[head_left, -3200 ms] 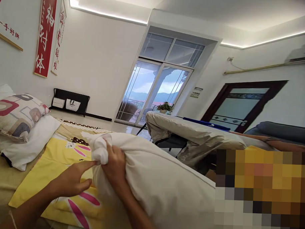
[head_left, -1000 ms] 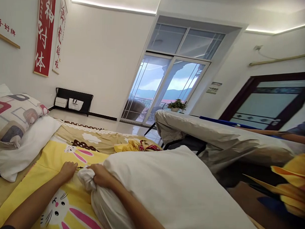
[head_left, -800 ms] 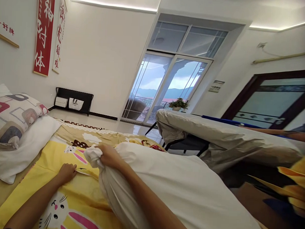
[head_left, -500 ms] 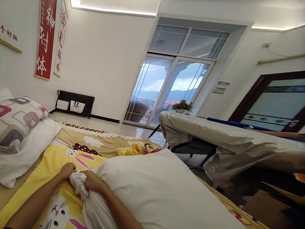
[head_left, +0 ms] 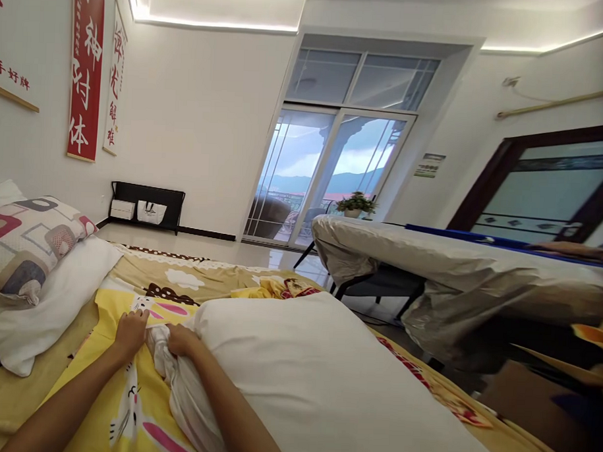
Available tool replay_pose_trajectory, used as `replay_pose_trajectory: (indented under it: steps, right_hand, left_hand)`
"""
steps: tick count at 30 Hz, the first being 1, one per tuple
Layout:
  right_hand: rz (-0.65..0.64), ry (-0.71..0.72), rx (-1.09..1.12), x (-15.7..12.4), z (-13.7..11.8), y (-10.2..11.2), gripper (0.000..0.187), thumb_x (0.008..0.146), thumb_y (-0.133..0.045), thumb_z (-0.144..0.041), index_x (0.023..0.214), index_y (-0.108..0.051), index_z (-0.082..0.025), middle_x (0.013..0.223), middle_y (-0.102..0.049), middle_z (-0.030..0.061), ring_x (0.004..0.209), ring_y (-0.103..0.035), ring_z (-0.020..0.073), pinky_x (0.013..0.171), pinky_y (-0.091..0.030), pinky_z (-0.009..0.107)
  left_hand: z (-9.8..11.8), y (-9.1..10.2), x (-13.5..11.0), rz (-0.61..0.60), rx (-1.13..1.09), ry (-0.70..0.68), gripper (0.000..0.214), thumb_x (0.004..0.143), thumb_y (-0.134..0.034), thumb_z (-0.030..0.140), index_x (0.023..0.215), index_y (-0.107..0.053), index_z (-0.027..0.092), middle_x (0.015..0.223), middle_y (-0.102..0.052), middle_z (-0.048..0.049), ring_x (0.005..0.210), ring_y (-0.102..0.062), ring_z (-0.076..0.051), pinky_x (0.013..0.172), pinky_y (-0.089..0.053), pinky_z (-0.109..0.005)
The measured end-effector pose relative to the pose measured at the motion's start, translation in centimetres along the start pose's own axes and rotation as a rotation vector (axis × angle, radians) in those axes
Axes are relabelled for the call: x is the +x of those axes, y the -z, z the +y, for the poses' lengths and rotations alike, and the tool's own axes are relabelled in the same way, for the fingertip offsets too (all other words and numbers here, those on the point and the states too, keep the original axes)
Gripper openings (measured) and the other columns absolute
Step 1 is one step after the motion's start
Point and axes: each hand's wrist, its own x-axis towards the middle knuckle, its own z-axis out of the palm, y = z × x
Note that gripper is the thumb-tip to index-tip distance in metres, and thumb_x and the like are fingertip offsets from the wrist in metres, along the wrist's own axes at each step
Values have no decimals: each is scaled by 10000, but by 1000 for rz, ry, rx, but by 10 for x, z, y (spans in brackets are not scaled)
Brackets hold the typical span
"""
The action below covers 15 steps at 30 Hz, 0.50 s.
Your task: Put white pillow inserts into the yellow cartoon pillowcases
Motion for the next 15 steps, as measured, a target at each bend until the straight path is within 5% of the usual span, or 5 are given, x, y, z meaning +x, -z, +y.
replay_pose_trajectory:
  steps: [5, 9, 12, 15]
  right_hand:
    - [60, 91, -91, -9, -44, -16, 396, 753, -630, -168, 1141, -582, -108, 1155, -598, 171, 1068, -567, 265, 904, -444, 389]
    - [62, 179, -100, -16, -44, -15, 442, 712, -581, -150, 1152, -580, -105, 1166, -600, 176, 1044, -585, 257, 850, -448, 311]
    - [46, 194, -143, -19, -36, 1, 471, 686, -604, -190, 1146, -592, -91, 1180, -595, 200, 1089, -555, 302, 899, -421, 375]
    - [-95, 293, -153, -21, -24, 39, 538, 617, -713, -316, 1135, -636, -192, 1144, -645, 114, 1095, -557, 294, 952, -391, 385]
  left_hand:
    - [-3, 12, -4, -5, -38, 15, 180, 861, -445, 264, 996, -543, 196, 943, -656, -86, 910, -610, -241, 737, -398, -313]
    - [-1, 6, -5, -30, -110, 36, 193, 894, -393, 297, 928, -553, 195, 938, -662, -72, 913, -604, -214, 711, -378, -279]
    - [-5, -7, -12, -81, -173, 36, 301, 932, -323, 316, 871, -581, 174, 924, -676, -74, 869, -614, -193, 681, -374, -259]
    - [-9, -18, -23, -146, -226, -27, 341, 944, -317, 321, 874, -618, 176, 925, -695, -53, 841, -622, -161, 682, -380, -232]
